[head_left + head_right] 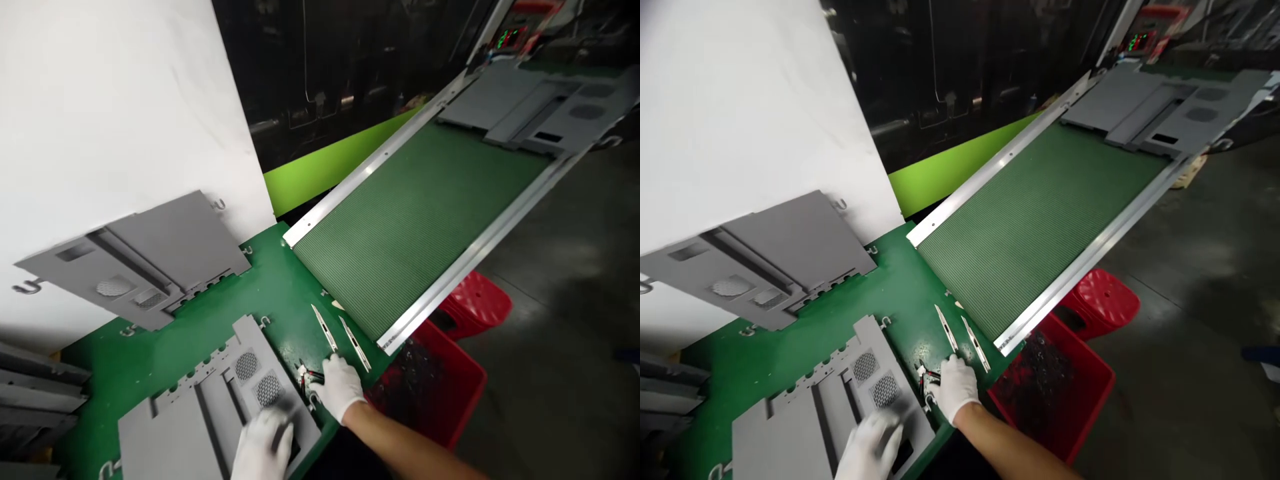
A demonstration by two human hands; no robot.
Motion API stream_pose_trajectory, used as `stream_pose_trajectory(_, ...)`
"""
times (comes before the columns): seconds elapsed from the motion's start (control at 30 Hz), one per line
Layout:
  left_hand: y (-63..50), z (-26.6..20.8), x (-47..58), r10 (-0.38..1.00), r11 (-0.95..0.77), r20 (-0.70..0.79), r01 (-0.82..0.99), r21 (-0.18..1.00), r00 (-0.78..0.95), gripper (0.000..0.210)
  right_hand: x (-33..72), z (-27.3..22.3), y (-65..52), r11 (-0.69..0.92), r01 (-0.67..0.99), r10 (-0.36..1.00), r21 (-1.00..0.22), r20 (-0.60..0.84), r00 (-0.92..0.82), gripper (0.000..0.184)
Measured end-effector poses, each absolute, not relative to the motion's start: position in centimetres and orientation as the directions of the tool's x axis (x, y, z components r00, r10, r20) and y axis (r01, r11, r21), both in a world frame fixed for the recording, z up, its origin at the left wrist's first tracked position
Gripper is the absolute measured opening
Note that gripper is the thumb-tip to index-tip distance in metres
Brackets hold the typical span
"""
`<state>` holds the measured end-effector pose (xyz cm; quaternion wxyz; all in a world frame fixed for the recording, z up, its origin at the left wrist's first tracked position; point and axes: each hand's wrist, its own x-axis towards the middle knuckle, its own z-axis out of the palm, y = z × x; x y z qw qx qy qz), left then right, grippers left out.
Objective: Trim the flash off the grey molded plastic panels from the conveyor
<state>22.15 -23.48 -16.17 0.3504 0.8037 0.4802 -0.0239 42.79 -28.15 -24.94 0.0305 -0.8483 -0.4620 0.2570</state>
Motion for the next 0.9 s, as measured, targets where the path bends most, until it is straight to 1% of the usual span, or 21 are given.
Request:
stream_pose_trajectory(0.03, -22.0, -16.6, 24.4, 0.688, -0.482, -0.328, 0.745, 0.461, 0.648, 0.039, 43.1, -24.9, -27.8, -0.573, 0.768, 0.797, -0.288, -0.415, 0.439, 0.046)
stream_pose_trajectory(0.1, -19.6, -17.5, 28.3, 0.501, -0.73, -0.368, 0.611, 0.306, 0.783, 0.045, 44.0, -24.8, -27.5, -0.545, 0.776, 0.815, -0.319, -0.419, 0.4, 0.039)
stream_pose_trajectory(0.13, -18.7, -17.9, 29.8, 0.404, -0.808, -0.419, 0.532, 0.255, 0.813, 0.05, 44.5, -24.8, -27.5, -0.516, 0.79, 0.828, -0.33, -0.428, 0.362, 0.033)
stream_pose_trajectory(0.17, -18.1, -18.2, 31.0, 0.312, -0.86, -0.473, 0.456, 0.228, 0.824, 0.055, 45.0, -24.8, -27.6, -0.488, 0.808, 0.836, -0.331, -0.445, 0.322, 0.027)
stream_pose_trajectory(0.23, -17.3, -18.4, 32.4, 0.163, -0.917, -0.569, 0.337, 0.215, 0.806, 0.067, 45.9, -24.7, -28.0, -0.461, 0.836, 0.822, -0.298, -0.498, 0.276, 0.017)
stream_pose_trajectory(0.3, -16.9, -18.1, 32.9, 0.066, -0.933, -0.65, 0.277, 0.228, 0.757, 0.075, 46.5, -24.4, -28.4, -0.495, 0.838, 0.778, -0.229, -0.546, 0.311, 0.025)
stream_pose_trajectory(0.37, -16.6, -17.4, 33.1, 0.004, -0.93, -0.71, 0.263, 0.256, 0.704, 0.079, 47.0, -23.9, -28.8, -0.54, 0.821, 0.748, -0.185, -0.552, 0.368, 0.029)
stream_pose_trajectory(0.4, -16.6, -17.0, 33.1, -0.009, -0.926, -0.729, 0.27, 0.265, 0.684, 0.08, 47.0, -23.6, -29.0, -0.547, 0.818, 0.748, -0.179, -0.543, 0.381, 0.028)
stream_pose_trajectory(0.47, -16.8, -16.3, 32.9, 0.009, -0.923, -0.737, 0.29, 0.255, 0.675, 0.079, 46.5, -23.0, -29.4, -0.538, 0.819, 0.771, -0.2, -0.509, 0.383, 0.023)
stream_pose_trajectory(0.5, -17.1, -16.0, 32.7, 0.034, -0.926, -0.73, 0.297, 0.234, 0.682, 0.077, 45.8, -22.8, -29.6, -0.534, 0.819, 0.782, -0.212, -0.491, 0.383, 0.027)
stream_pose_trajectory(0.57, -18.0, -16.0, 32.2, 0.089, -0.934, -0.714, 0.307, 0.183, 0.695, 0.072, 44.0, -22.6, -30.0, -0.543, 0.815, 0.782, -0.203, -0.475, 0.403, 0.047)
stream_pose_trajectory(0.6, -18.4, -16.2, 31.9, 0.099, -0.936, -0.713, 0.308, 0.17, 0.694, 0.068, 43.0, -22.7, -30.4, -0.553, 0.815, 0.772, -0.173, -0.474, 0.424, 0.058)
stream_pose_trajectory(0.63, -18.8, -16.7, 31.7, 0.091, -0.936, -0.728, 0.308, 0.172, 0.68, 0.064, 42.2, -22.9, -30.7, -0.555, 0.821, 0.764, -0.134, -0.472, 0.439, 0.066)
stream_pose_trajectory(0.67, -19.1, -17.4, 31.6, 0.053, -0.932, -0.723, 0.295, 0.212, 0.689, 0.058, 41.5, -23.3, -31.1, -0.551, 0.829, 0.759, -0.092, -0.467, 0.453, 0.068)
stream_pose_trajectory(0.73, -19.4, -18.8, 31.8, -0.055, -0.897, -0.728, 0.286, 0.336, 0.684, 0.043, 41.1, -24.5, -32.1, -0.549, 0.834, 0.755, -0.045, -0.454, 0.473, 0.058)
stream_pose_trajectory(0.8, -19.5, -19.8, 32.5, -0.129, -0.843, -0.753, 0.329, 0.427, 0.646, 0.03, 41.8, -25.6, -33.4, -0.577, 0.816, 0.725, -0.046, -0.49, 0.485, 0.051)
stream_pose_trajectory(0.87, -19.5, -19.9, 33.1, -0.154, -0.795, -0.789, 0.399, 0.456, 0.595, 0.023, 42.8, -26.4, -34.9, -0.627, 0.774, 0.67, -0.091, -0.57, 0.476, 0.038)
stream_pose_trajectory(0.9, -19.3, -19.7, 33.3, -0.147, -0.779, -0.804, 0.433, 0.453, 0.576, 0.021, 43.2, -26.5, -35.7, -0.661, 0.739, 0.639, -0.135, -0.618, 0.459, 0.029)
